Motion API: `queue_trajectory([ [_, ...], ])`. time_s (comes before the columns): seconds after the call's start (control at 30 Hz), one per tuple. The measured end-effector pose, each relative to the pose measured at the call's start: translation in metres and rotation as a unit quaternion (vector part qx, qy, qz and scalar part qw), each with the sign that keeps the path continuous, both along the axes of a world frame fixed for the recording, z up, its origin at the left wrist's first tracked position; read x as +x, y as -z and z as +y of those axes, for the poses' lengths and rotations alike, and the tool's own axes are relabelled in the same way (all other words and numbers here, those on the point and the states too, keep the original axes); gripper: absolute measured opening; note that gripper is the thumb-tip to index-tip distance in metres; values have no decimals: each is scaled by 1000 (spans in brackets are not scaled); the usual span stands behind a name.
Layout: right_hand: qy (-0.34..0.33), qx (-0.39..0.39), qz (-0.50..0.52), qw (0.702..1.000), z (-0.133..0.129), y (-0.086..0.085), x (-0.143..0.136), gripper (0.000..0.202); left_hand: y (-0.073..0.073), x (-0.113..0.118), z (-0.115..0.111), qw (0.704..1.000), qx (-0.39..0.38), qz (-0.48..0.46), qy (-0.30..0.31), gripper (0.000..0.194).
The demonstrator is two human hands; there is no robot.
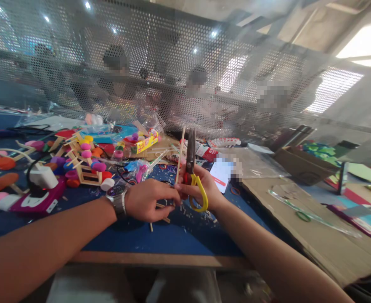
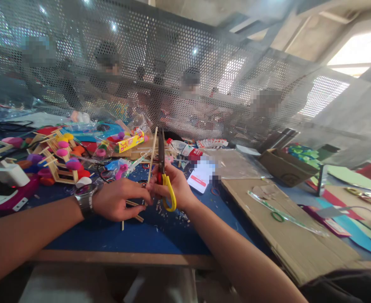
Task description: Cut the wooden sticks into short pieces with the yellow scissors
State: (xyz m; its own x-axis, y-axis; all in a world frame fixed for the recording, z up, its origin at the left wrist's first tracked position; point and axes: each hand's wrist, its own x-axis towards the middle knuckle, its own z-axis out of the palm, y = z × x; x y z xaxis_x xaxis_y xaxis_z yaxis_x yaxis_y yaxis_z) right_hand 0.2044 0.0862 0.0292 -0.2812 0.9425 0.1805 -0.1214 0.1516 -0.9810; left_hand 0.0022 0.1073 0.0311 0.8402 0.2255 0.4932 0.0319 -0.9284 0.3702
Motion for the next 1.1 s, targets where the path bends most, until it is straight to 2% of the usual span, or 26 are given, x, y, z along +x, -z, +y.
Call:
queue_trajectory([
  [0.13, 30, 40, -2, 999, 2, -2, 1, 47, -2, -3, 3, 998, -57, -5, -10, 19],
  [0.27, 59, 44, 9, 997, 4, -3, 2, 45, -3, -3, 6, 975, -194, -68, -85, 15],
  [0.33, 64, 40, 2, 997, 5, -3, 2, 45, -1, -1, 8, 964, -225, -76, -121, 14],
  [0.5, 55, 53, -36, 996, 6, 4, 0, 46, -1, 5, 9, 971, -139, 44, -191, 16],
  [0.7, 48, 46, -106, 992, 9, 13, -2, 48, -1, 8, 8, 957, -58, 147, -243, 13],
  [0.87, 35, 34, -146, 988, 10, 15, -1, 51, 1, 8, 9, 949, -37, 180, -256, 14],
  [1.1, 55, 29, -152, 986, 10, 15, 0, 50, 0, 10, 9, 941, -47, 209, -263, 18],
])
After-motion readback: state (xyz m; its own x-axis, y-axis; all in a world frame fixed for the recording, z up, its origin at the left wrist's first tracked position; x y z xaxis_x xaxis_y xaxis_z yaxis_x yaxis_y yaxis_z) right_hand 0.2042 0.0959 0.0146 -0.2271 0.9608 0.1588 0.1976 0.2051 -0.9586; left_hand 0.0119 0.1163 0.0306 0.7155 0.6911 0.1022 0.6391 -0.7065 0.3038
